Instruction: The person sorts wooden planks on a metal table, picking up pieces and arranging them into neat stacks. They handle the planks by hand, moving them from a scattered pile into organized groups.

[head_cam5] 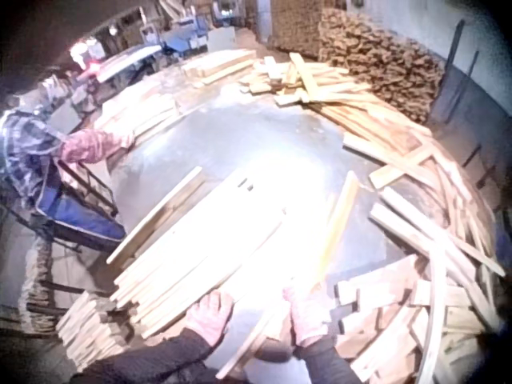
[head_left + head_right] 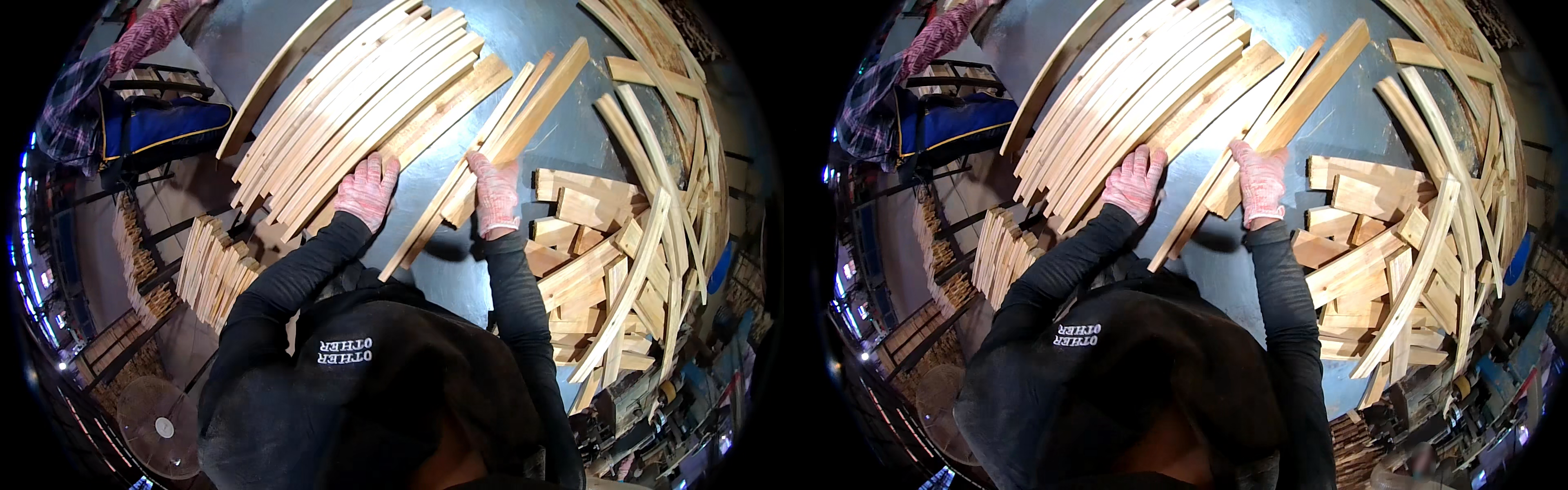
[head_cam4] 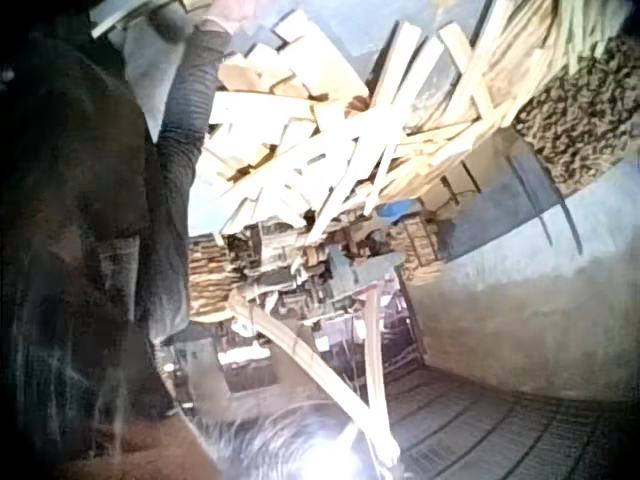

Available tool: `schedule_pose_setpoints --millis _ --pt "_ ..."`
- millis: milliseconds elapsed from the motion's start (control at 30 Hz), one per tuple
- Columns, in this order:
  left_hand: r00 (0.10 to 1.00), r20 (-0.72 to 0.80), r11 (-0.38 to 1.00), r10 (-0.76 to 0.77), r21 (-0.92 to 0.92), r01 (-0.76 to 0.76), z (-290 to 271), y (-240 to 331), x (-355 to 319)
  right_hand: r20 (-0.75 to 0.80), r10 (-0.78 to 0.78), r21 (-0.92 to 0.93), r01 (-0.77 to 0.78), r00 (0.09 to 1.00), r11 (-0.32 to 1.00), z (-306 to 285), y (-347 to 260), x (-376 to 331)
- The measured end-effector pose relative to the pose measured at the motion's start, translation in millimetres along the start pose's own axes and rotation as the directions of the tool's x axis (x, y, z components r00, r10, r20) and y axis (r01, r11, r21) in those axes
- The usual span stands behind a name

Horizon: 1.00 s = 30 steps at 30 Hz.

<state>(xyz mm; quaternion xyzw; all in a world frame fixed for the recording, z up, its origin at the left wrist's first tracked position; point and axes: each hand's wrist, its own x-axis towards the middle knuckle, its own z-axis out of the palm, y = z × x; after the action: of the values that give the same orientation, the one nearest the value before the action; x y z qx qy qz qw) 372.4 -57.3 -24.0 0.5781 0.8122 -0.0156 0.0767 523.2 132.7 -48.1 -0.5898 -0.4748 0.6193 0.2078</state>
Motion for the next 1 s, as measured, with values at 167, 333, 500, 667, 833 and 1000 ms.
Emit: schedule_pose_setpoints --millis 167,333,500,667,833,1000 --pt "0.956 0.290 0.998 -0.049 -0.011 0.055 -18 1 22 -0.215 -0.083 -0.070 0.070 0.973 0.995 54 7 -22" --pt "0.963 0.252 0.965 -0.099 -0.212 0.155 -24 -21 24 0.134 -0.130 0.471 0.053 0.982 0.881 47 -10 -41" --pt "0.956 0.274 0.943 0.101 -0.332 -0.005 -50 -45 3 0.061 -0.221 0.355 0.185 0.973 0.916 101 15 -52" --pt "0.980 -0.163 0.770 -0.112 -0.638 -0.018 -116 -57 -30 0.182 0.035 -0.117 -0.014 0.983 0.993 110 13 -51" --pt "0.991 -0.104 0.716 0.081 -0.686 -0.130 -145 -50 -60 0.156 -0.028 0.211 -0.006 0.987 0.977 36 -30 -73" --pt "0.835 -0.501 0.643 0.227 -0.567 -0.515 -214 -39 25 0.136 -0.534 -0.750 0.439 0.834 0.495 -59 -81 -66"
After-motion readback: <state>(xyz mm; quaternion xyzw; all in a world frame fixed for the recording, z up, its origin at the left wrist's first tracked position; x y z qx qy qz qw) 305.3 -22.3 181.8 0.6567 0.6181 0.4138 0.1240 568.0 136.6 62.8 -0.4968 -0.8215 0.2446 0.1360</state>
